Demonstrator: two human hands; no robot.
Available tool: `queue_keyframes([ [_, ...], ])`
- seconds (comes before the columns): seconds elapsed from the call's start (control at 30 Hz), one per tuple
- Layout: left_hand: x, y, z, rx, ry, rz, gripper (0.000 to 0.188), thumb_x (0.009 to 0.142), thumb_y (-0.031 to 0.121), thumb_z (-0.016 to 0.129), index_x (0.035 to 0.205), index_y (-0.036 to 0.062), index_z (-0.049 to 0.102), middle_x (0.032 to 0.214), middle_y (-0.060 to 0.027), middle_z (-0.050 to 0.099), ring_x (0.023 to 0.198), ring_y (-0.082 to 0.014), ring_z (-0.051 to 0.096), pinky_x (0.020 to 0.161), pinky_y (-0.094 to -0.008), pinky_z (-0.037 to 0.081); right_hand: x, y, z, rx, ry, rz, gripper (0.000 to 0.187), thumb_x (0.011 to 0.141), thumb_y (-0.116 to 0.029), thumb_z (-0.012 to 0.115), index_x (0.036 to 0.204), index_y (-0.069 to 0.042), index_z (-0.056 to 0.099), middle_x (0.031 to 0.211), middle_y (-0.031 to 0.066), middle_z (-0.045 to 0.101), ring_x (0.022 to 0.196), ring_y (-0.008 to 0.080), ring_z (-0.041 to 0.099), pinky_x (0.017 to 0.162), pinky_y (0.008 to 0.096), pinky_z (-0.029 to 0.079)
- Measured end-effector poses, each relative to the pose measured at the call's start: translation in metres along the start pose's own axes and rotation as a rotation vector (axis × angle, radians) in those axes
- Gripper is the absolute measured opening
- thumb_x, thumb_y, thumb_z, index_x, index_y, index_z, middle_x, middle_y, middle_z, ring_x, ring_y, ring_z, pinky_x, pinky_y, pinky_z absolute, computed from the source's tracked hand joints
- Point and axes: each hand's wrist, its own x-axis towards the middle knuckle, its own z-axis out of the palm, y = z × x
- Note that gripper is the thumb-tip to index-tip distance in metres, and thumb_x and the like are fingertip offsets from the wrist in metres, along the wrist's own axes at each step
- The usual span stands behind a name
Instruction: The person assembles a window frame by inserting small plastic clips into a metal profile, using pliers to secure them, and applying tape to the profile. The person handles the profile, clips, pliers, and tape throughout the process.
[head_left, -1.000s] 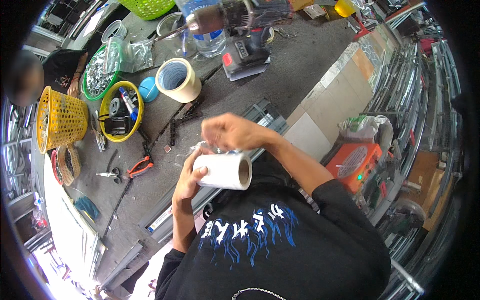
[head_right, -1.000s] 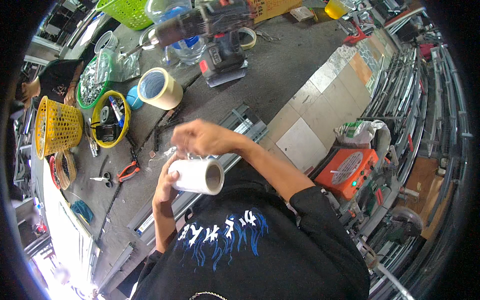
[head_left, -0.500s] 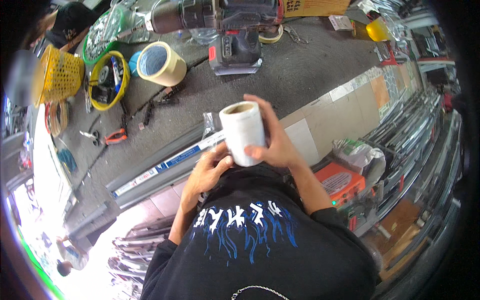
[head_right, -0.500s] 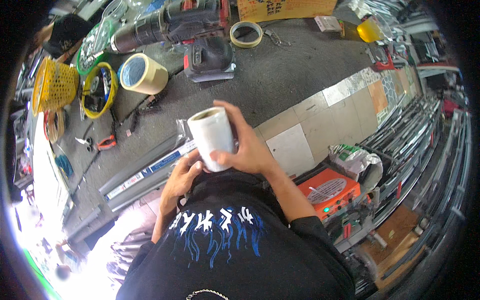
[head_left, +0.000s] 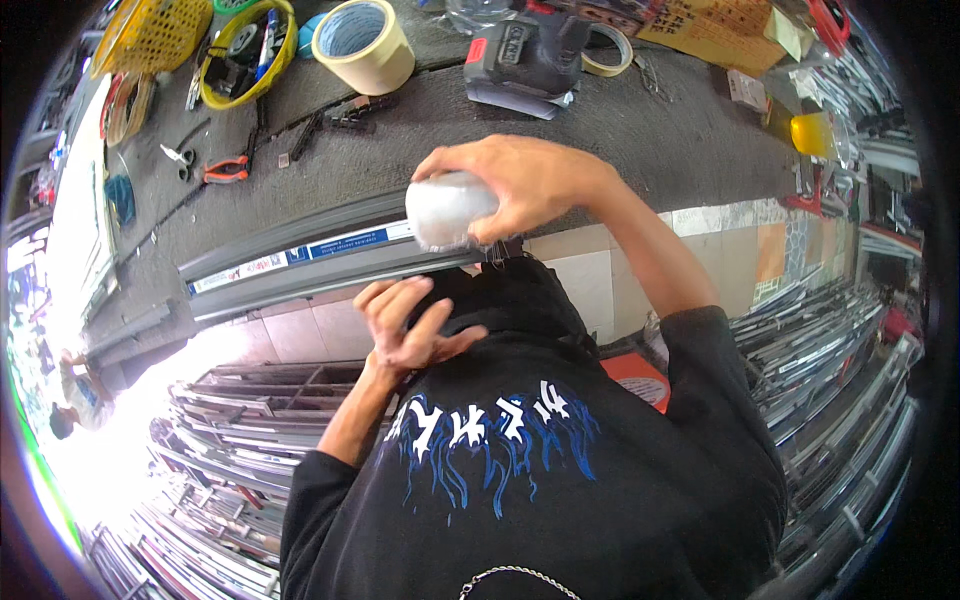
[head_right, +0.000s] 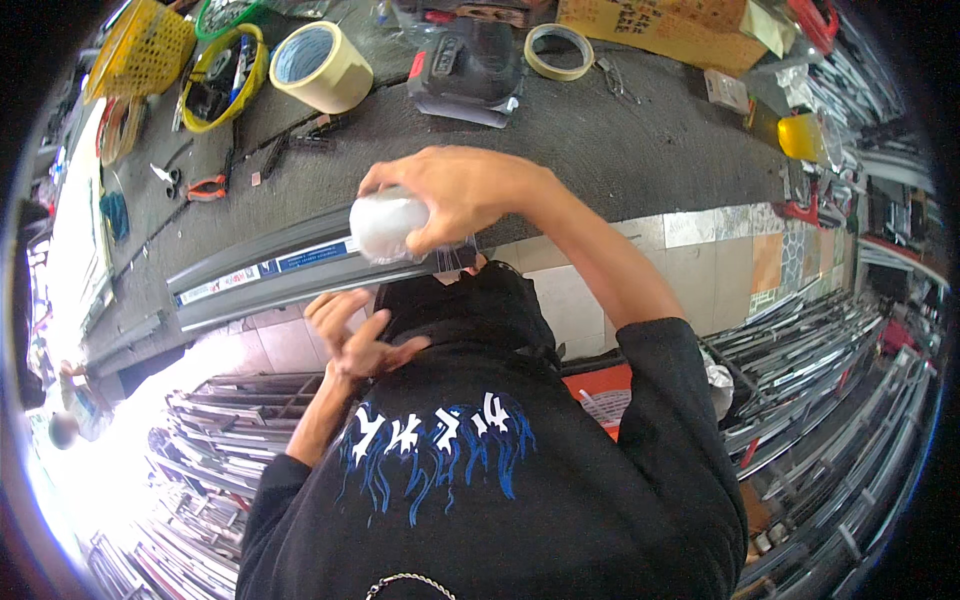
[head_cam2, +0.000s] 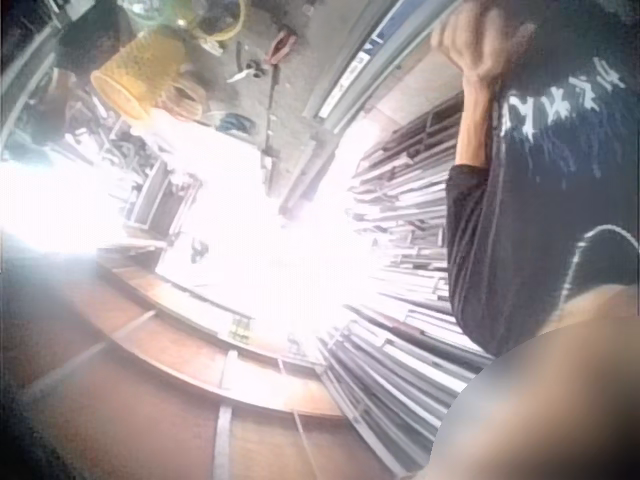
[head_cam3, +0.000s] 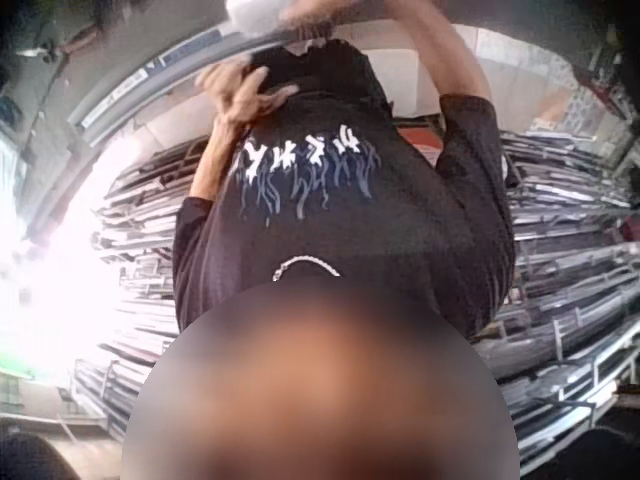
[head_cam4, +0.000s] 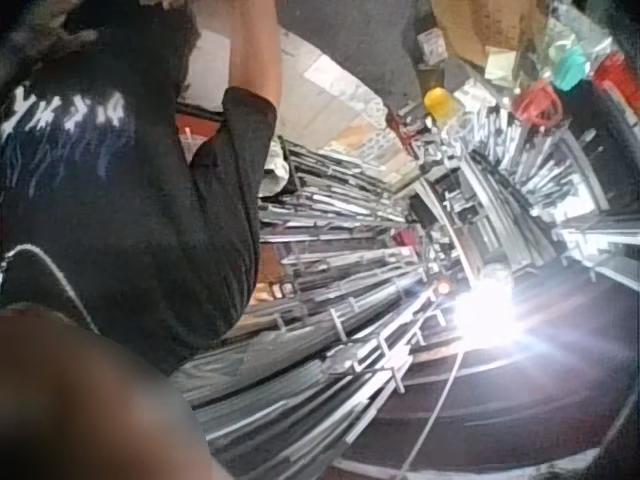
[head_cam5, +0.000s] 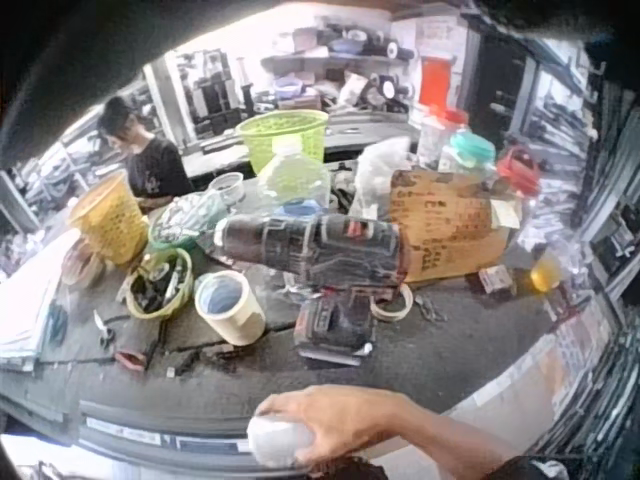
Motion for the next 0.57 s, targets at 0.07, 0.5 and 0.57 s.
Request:
queue_keyframes([
  [0.07,-0.005,0.003,0.015,0.09,-0.239,-0.028,0.07,0.074,0.052,0.096,0.127,0.0179,0.068,0.138,-0.0147,0.058,0.124,-0.0313,0.054,0.103,-0.048,0.044,0.004,0.008,-0.005,-0.045,0.018,-0.008,0.077,0.072,-0.021,0.078,0.145,-0.008,0.058,0.134,0.0199,0.07,0.117,0.0373,0.07,0.103,0.0445,0.055],
  [0.5,-0.022,-0.018,0.058,0.342,-0.512,-0.048,0.068,0.089,0.044,0.079,0.151,0.0213,0.063,0.154,-0.0048,0.056,0.143,-0.0184,0.047,0.116,-0.0483,0.03,0.004,0.024,-0.011,-0.022,0.056,-0.078,0.076,0.074,-0.014,0.075,0.148,-0.011,0.057,0.136,0.0175,0.069,0.12,0.0356,0.069,0.107,0.0448,0.054],
  [0.57,-0.021,-0.019,0.055,0.319,-0.556,-0.06,0.068,0.091,0.044,0.078,0.153,0.0217,0.062,0.155,-0.0057,0.055,0.144,-0.0185,0.046,0.116,-0.0497,0.031,0.003,0.024,-0.015,-0.032,0.051,-0.07,0.076,0.075,-0.015,0.074,0.149,-0.011,0.056,0.137,0.0182,0.069,0.121,0.0348,0.069,0.108,0.045,0.054],
])
